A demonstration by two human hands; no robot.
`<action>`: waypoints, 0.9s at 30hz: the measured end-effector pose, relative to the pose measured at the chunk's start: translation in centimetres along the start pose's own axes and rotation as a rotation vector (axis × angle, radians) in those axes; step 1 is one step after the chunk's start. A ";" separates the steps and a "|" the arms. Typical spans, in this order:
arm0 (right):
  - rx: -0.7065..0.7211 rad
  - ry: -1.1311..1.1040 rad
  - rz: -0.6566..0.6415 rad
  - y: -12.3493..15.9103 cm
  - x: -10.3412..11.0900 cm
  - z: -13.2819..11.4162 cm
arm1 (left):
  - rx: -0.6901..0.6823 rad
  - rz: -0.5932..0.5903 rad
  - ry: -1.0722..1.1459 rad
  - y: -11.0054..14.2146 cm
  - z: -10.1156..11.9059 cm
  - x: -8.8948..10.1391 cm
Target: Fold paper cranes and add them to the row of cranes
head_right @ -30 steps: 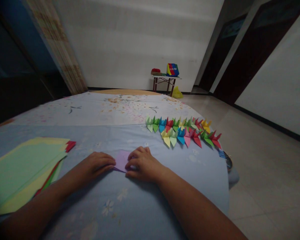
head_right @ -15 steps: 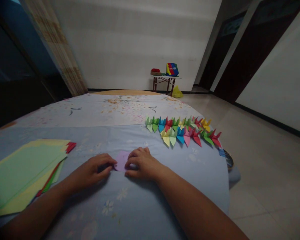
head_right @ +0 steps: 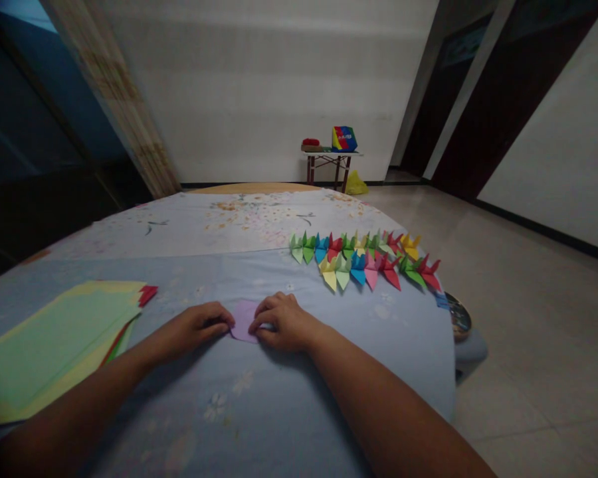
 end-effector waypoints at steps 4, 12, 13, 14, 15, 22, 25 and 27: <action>0.021 0.003 0.002 0.2 0.2 -0.3 | 0.048 -0.097 0.030 -0.3 0.4 0.6; 0.039 0.004 0.003 0.4 0.2 -0.4 | 0.110 -0.234 0.098 -1.1 0.9 1.2; 0.036 0.003 0.006 0.3 0.2 -0.4 | 0.108 -0.242 0.095 -1.2 1.0 1.2; 0.033 0.001 0.008 0.3 0.1 -0.3 | 0.109 -0.246 0.091 -1.4 1.0 1.2; 0.031 -0.002 0.010 0.3 0.1 -0.3 | 0.110 -0.245 0.086 -1.5 1.1 1.2; 0.026 -0.025 0.027 0.3 -0.3 0.1 | 0.116 -0.117 0.067 -1.7 0.7 0.2; 0.027 -0.025 0.029 0.2 -0.3 0.1 | 0.126 -0.012 0.023 -1.7 0.3 -0.5; 0.029 -0.028 0.035 0.2 -0.3 0.1 | 0.133 0.056 -0.008 -1.7 0.2 -0.9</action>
Point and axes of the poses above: each hand's wrist, its own y-axis away from the middle knuckle, its own x-axis out of the back of the hand, z = x × y, the point moved 1 cm from there along -y, towards the middle knuckle, and after that the axes turned 15 degrees about x, right-handed, at the moved point
